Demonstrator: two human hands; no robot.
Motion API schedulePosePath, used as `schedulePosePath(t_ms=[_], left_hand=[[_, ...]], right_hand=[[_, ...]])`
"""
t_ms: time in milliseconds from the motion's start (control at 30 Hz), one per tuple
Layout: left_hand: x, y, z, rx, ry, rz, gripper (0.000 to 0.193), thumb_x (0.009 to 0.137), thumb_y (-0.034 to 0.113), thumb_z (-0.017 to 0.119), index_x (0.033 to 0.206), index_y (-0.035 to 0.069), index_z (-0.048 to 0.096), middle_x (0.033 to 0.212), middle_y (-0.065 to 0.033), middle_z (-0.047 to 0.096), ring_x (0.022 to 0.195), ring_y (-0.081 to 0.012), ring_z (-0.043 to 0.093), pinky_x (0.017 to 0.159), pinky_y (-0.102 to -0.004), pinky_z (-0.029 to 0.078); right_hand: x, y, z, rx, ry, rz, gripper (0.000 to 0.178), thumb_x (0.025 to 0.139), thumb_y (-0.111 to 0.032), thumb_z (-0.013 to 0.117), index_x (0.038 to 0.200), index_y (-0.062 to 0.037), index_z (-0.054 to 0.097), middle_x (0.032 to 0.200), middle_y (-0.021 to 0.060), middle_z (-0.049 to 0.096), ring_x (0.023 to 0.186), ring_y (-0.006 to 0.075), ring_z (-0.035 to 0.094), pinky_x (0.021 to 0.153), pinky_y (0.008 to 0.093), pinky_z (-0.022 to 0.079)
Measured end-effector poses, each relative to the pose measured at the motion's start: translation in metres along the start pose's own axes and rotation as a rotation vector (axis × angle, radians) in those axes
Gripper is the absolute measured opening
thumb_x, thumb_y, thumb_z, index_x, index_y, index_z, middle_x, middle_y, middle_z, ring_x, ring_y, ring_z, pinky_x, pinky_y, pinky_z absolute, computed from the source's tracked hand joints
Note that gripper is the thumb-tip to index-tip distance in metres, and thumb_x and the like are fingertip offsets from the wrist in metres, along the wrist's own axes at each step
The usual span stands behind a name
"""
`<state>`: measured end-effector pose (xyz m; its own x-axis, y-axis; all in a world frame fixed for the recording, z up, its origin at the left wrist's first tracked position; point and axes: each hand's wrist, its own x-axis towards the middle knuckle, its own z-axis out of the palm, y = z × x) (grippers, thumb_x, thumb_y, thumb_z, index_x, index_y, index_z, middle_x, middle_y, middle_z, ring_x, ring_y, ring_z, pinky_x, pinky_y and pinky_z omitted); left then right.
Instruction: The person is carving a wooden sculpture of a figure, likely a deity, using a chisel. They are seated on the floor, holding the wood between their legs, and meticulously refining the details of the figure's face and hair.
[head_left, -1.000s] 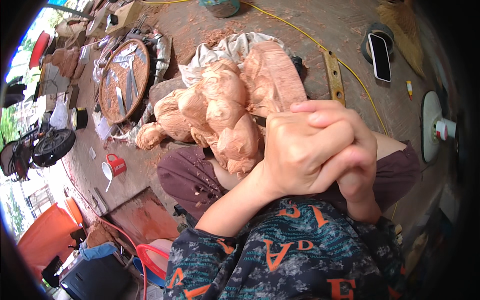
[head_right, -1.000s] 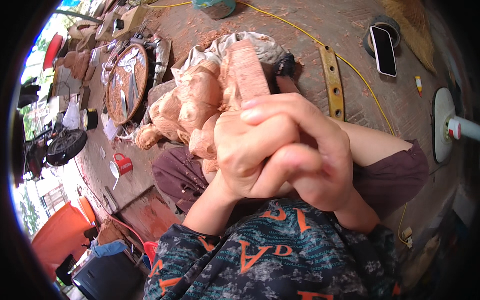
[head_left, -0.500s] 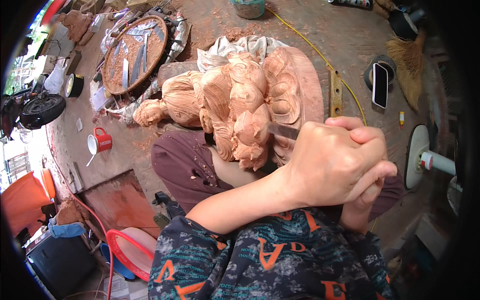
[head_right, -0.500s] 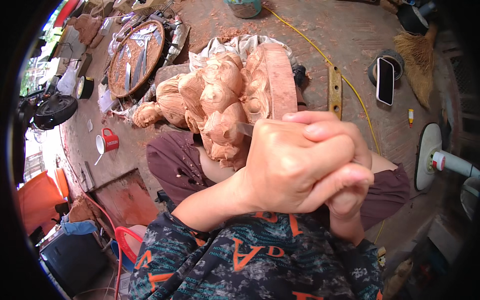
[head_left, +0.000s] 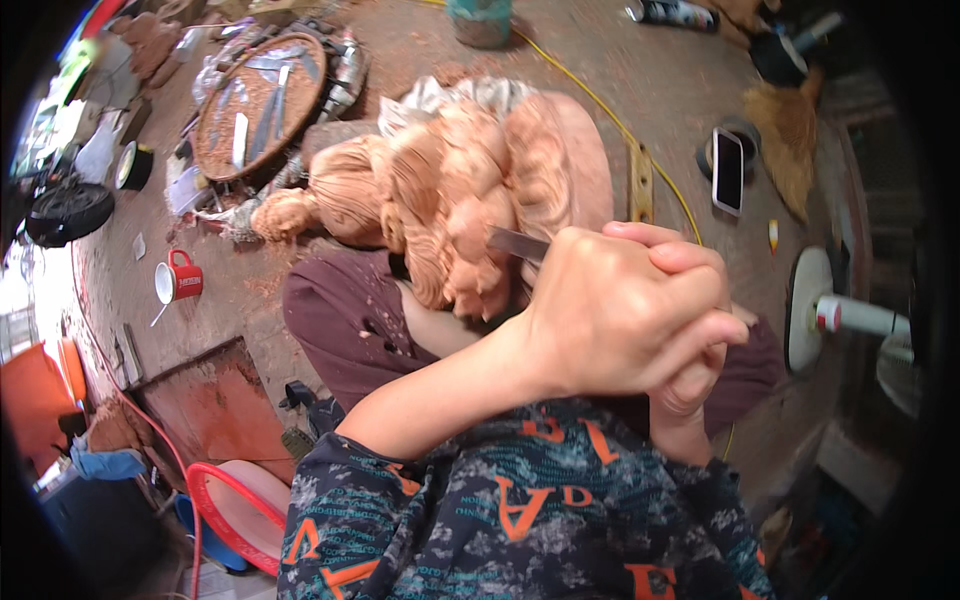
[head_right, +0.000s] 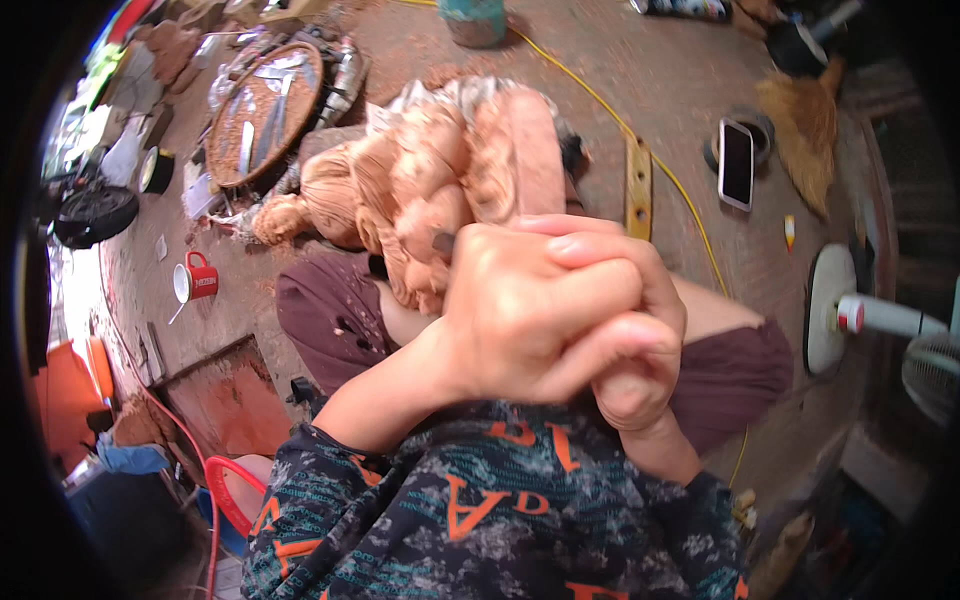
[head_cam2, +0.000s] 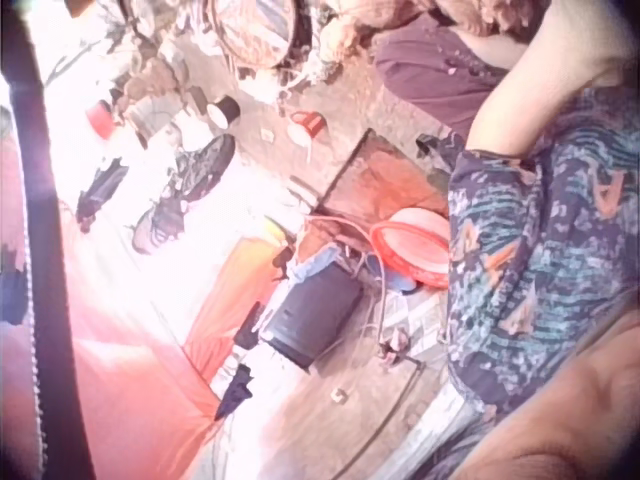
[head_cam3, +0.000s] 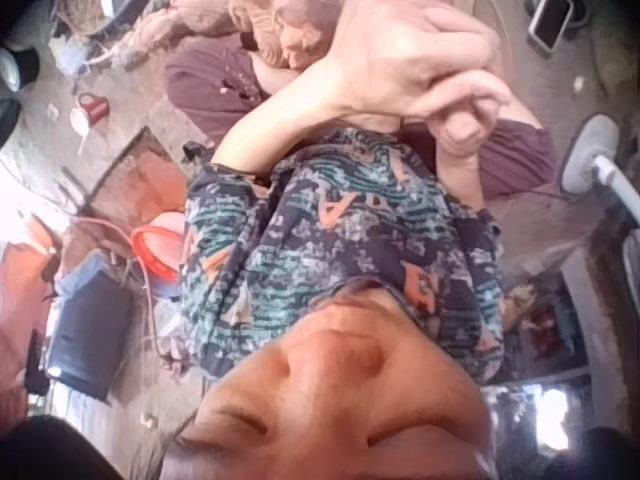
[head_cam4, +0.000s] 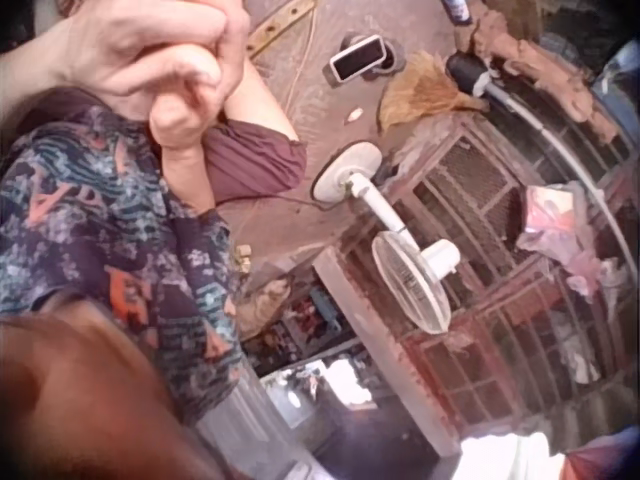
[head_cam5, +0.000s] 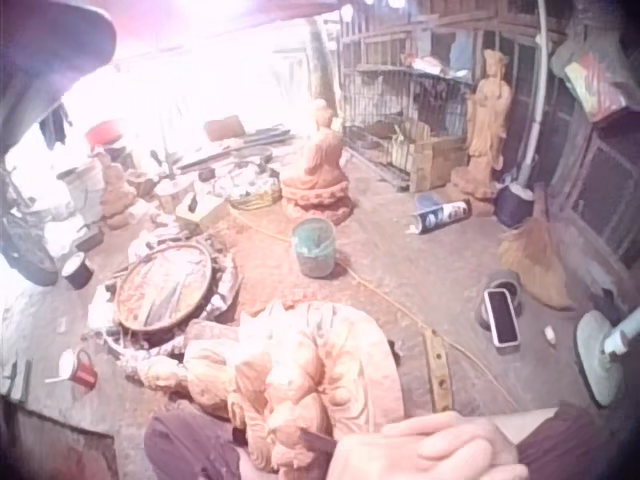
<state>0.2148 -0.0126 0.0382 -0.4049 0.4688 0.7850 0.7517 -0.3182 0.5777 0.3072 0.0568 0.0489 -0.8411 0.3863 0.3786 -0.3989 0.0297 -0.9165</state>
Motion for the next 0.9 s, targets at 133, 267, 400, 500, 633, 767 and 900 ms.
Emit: schedulePosePath(t_ms=[133, 267, 400, 500, 633, 767, 900], left_hand=[[-0.002, 0.044, -0.008, -0.086, -0.165, -0.128, 0.030, 0.086, 0.031, 0.064, 0.067, 0.009, 0.058, 0.061, -0.0039, 0.056, 0.050, -0.0205, 0.058, 0.044, -0.0309, 0.043], [-0.057, 0.064, -0.021, -0.200, -0.236, -0.482, 0.028, 0.089, 0.028, 0.061, 0.073, 0.005, 0.060, 0.062, -0.0075, 0.055, 0.051, -0.0208, 0.056, 0.048, -0.0335, 0.044], [-0.090, 0.080, -0.044, -0.284, 0.134, -0.965, 0.052, 0.097, 0.048, 0.046, 0.088, -0.001, 0.062, 0.062, 0.0006, 0.048, 0.051, -0.0093, 0.044, 0.046, -0.0237, 0.033], [-0.086, 0.065, -0.061, -0.433, 0.365, -0.853, 0.053, 0.098, 0.047, 0.043, 0.110, -0.003, 0.056, 0.064, 0.0029, 0.040, 0.052, -0.0094, 0.035, 0.048, -0.0227, 0.028], [-0.068, 0.060, -0.078, -0.468, 0.461, -0.702, 0.029, 0.100, 0.019, 0.044, 0.118, -0.002, 0.051, 0.080, -0.0027, 0.045, 0.068, -0.0119, 0.040, 0.064, -0.0275, 0.034], [-0.060, 0.056, -0.079, -0.474, 0.463, -0.503, 0.024, 0.101, 0.018, 0.042, 0.117, 0.002, 0.051, 0.085, -0.0042, 0.045, 0.076, -0.0151, 0.041, 0.068, -0.0304, 0.035], [-0.049, 0.049, -0.066, -0.426, 0.526, -0.400, 0.024, 0.102, 0.020, 0.042, 0.117, 0.005, 0.052, 0.088, -0.0056, 0.046, 0.080, -0.0177, 0.043, 0.072, -0.0340, 0.036]], right_hand=[[-0.032, -0.003, -0.010, 0.005, -0.104, -0.040, 0.058, 0.091, -0.046, 0.054, 0.117, 0.0046, 0.052, 0.116, 0.0206, 0.057, 0.104, 0.0308, 0.060, 0.090, 0.0382, 0.048], [-0.069, 0.002, -0.014, 0.099, -0.212, 0.353, 0.050, 0.078, -0.008, 0.073, 0.122, 0.0023, 0.054, 0.116, 0.0136, 0.060, 0.104, 0.0206, 0.062, 0.087, 0.0318, 0.050], [-0.094, 0.001, -0.015, -0.030, -0.224, 0.445, 0.041, 0.075, 0.004, 0.069, 0.115, 0.0029, 0.060, 0.112, 0.0135, 0.063, 0.096, 0.0207, 0.066, 0.082, 0.0300, 0.053], [-0.084, -0.010, -0.012, -0.110, -0.197, 0.137, 0.023, 0.076, 0.003, 0.068, 0.099, -0.0009, 0.068, 0.100, 0.0137, 0.066, 0.086, 0.0222, 0.067, 0.074, 0.0307, 0.054], [-0.049, -0.054, 0.004, 0.232, -0.379, -0.262, 0.025, 0.081, -0.003, 0.065, 0.106, -0.0040, 0.069, 0.102, 0.0147, 0.066, 0.079, 0.0246, 0.067, 0.067, 0.0316, 0.055], [-0.040, -0.075, 0.031, 0.298, -0.156, -0.620, 0.013, 0.082, -0.013, 0.061, 0.086, -0.0048, 0.071, 0.095, 0.0127, 0.062, 0.068, 0.0180, 0.060, 0.055, 0.0268, 0.049], [-0.051, -0.085, 0.019, 0.289, -0.160, -0.450, 0.016, 0.082, 0.000, 0.058, 0.093, 0.0024, 0.069, 0.090, 0.0111, 0.064, 0.070, 0.0194, 0.062, 0.060, 0.0295, 0.053]])
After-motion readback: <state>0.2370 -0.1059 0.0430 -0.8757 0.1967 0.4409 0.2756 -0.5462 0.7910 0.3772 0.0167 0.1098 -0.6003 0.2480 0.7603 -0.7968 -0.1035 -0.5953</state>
